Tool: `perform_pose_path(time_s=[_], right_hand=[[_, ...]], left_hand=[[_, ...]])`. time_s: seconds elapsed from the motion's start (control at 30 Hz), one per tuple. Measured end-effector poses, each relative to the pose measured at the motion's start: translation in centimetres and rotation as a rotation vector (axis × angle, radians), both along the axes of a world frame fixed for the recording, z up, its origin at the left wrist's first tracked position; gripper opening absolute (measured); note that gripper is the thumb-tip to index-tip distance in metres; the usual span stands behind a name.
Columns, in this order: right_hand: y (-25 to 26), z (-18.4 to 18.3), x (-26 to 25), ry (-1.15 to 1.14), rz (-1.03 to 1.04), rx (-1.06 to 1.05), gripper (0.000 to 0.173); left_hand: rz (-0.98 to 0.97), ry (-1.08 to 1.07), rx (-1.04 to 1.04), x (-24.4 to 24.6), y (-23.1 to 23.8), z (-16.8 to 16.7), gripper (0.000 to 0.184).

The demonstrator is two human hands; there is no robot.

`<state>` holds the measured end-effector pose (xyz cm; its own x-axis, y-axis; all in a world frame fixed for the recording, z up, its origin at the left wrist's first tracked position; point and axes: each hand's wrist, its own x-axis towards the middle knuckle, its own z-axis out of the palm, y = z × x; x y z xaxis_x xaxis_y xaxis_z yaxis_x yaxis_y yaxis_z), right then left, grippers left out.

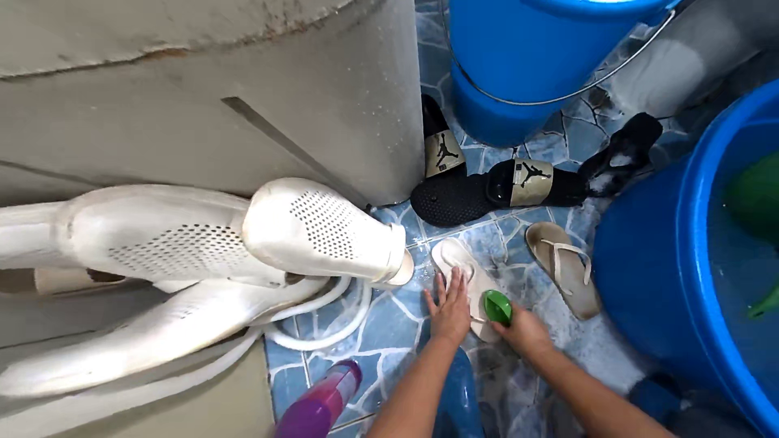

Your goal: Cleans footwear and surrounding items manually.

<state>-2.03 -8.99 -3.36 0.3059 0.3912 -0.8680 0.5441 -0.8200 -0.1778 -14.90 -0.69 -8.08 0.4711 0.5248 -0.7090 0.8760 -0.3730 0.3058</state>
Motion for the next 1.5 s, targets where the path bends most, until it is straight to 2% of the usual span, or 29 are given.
perform_pose_path(time_s=[0.1, 0.17, 0.3, 0.37, 0.43, 0.5, 0.57, 0.6, 0.67, 0.73, 0.8, 0.83, 0.9, 0.97, 1.07, 1.23, 1.37, 1.5], right_hand=[[-2.9, 0.6, -1.8, 0.021, 0.041, -0.001, 0.059], [-2.9, 0.8, -1.6, 0.065, 0.075, -0.024, 0.058], [5.3, -0.4, 2.0, -0.036, -0.202, 0.225, 0.05], [8.0, -1.0, 2.2, -0.114, -0.224, 0.249, 0.053], [5.5, -1.1, 0.9, -0.088, -0.155, 0.25, 0.055], [-0.8, -0.2, -1.2, 0.008, -0.009, 0.114, 0.058], [-5.1, 0.7, -2.6, 0.096, -0.008, -0.023, 0.06], [-5.4, 0.6, -2.5, 0.108, -0.067, -0.002, 0.059], [-1.7, 0.0, -1.0, 0.084, -0.233, 0.172, 0.053], [4.3, -0.9, 1.3, 0.008, -0.338, 0.294, 0.049], [7.7, -1.8, 2.2, -0.088, -0.337, 0.32, 0.052], [7.6, -1.7, 1.6, -0.106, -0.3, 0.317, 0.053], [3.3, -0.8, -0.6, -0.064, -0.138, 0.256, 0.055], [-2.7, 0.9, -3.3, 0.058, 0.034, 0.05, 0.057], [-8.4, 1.6, -6.3, 0.203, 0.093, -0.171, 0.056], [-9.0, 0.2, -5.8, 0.274, 0.028, -0.116, 0.058], [-8.6, -0.8, -4.3, 0.339, -0.055, -0.056, 0.054], [-8.8, -0.7, -4.8, 0.338, -0.12, -0.056, 0.057]], left_hand=[[0.052, -0.029, 0.0, 0.3, 0.1, 0.5, 0.057], [0.042, -0.032, -0.02, 0.3, 0.5, 0.7, 0.056], [-0.007, -0.004, -0.068, 0.4, 0.6, 0.6, 0.058], [-0.004, 0.017, -0.041, 0.7, 0.6, 0.7, 0.057], [-0.011, 0.035, -0.033, 0.5, 0.8, 0.8, 0.057], [-0.048, 0.024, -0.041, 0.7, 0.9, 0.8, 0.058], [-0.067, 0.006, -0.042, 0.9, 0.8, 0.8, 0.056], [-0.071, 0.0, -0.041, 0.9, 0.9, 0.8, 0.056], [-0.073, -0.013, -0.049, 0.5, 1.0, 0.7, 0.056], [-0.082, -0.014, -0.047, 0.4, 0.8, 0.5, 0.057], [-0.072, -0.005, -0.017, 0.5, 0.6, 0.5, 0.056], [-0.073, 0.005, -0.006, 0.5, 0.7, 0.5, 0.056], [-0.094, 0.016, -0.022, 0.6, 1.0, 0.8, 0.056], [-0.141, 0.03, -0.051, 1.0, 1.6, 1.2, 0.057], [-0.14, 0.029, -0.065, 1.0, 1.2, 1.2, 0.056], [-0.126, 0.049, -0.041, 1.2, 1.7, 1.9, 0.056], [-0.036, 0.011, -0.065, 4.0, 5.3, 4.2, 0.065], [-0.078, -0.061, 0.024, 5.8, 7.5, 2.8, 0.075]])
